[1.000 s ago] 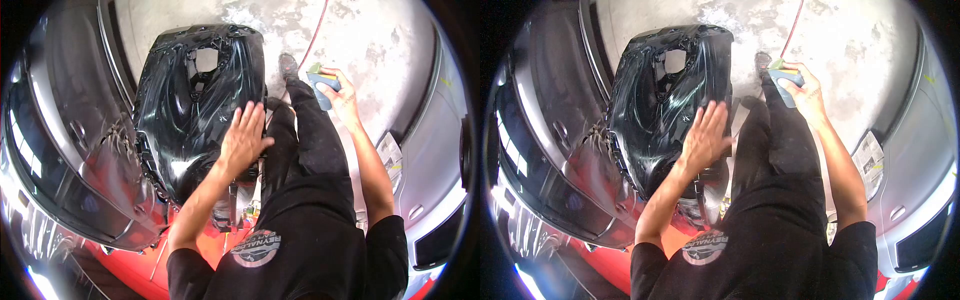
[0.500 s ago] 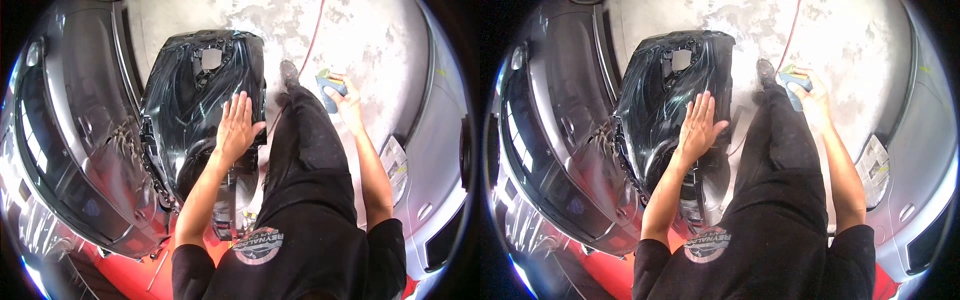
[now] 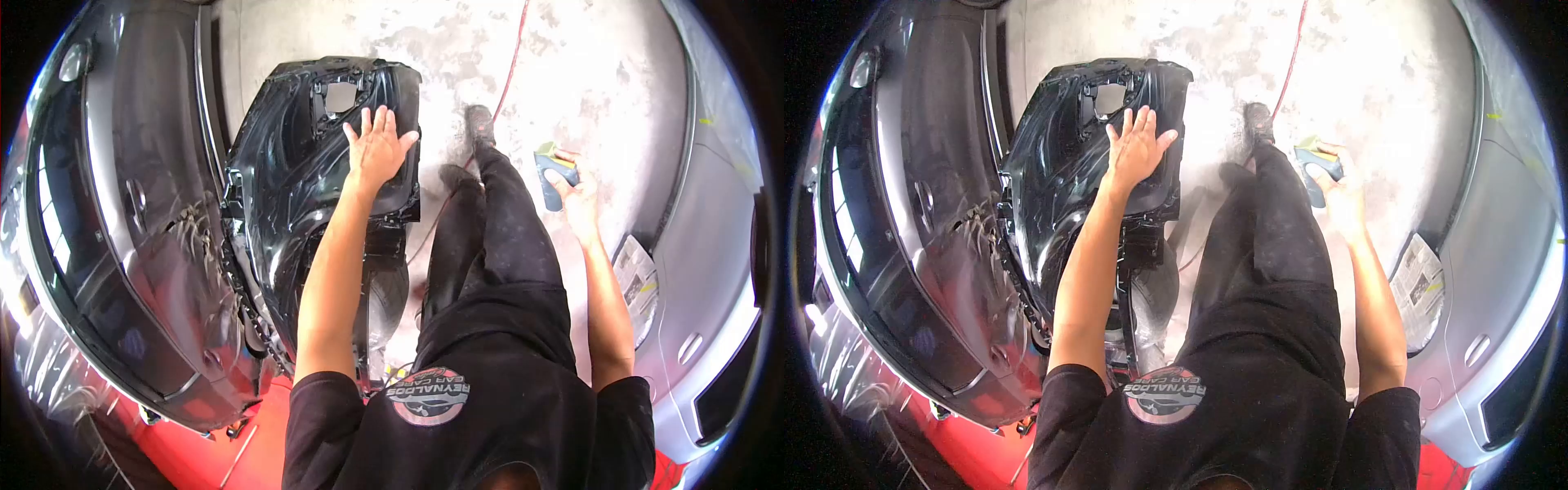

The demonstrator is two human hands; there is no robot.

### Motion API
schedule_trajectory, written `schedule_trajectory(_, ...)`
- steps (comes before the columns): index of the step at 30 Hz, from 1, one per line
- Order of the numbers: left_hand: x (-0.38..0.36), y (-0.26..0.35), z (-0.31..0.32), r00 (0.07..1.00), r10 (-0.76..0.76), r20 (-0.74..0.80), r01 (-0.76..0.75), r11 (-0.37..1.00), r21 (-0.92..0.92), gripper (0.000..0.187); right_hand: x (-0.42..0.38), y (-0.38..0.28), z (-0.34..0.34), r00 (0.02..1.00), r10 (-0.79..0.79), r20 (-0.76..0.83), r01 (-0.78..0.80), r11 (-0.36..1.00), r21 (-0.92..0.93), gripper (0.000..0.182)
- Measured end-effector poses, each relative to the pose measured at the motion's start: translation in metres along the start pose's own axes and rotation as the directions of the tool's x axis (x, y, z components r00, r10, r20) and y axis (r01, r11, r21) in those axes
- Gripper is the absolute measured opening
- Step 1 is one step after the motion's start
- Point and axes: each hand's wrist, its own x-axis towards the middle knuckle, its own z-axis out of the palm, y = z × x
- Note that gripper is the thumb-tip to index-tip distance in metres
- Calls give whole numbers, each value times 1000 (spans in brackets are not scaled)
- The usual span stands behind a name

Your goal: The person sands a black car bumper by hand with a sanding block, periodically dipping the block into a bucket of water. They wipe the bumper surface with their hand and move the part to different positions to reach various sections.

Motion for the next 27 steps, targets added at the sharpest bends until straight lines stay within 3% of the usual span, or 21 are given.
schedule_trajectory(5,-14,-1,1,1000,-3,25,3,1000,1,80,32,-5,10,996,52,77,-55,998,30,41)
schedule_trajectory(7,-32,4,-15,995,57,78,-54,998,-35,78,51,-11,17,994,42,100,-31,994,-108,40)
schedule_trajectory(11,-70,20,-49,981,74,178,-65,996,-55,75,85,-15,33,988,87,128,-87,996,1,39)
schedule_trajectory(15,-89,33,-65,972,20,233,-13,999,-34,76,107,-7,27,982,45,181,-41,999,-29,39)
schedule_trajectory(17,-80,29,-58,971,12,240,-7,1000,-24,74,112,-7,21,978,70,194,-66,997,-26,39)
schedule_trajectory(19,-62,22,-48,992,-44,121,46,999,-7,71,114,-8,15,975,95,200,-91,995,-30,39)
schedule_trajectory(27,-2,-13,-31,991,-23,128,22,1000,7,60,109,11,11,986,104,128,-91,990,-108,39)
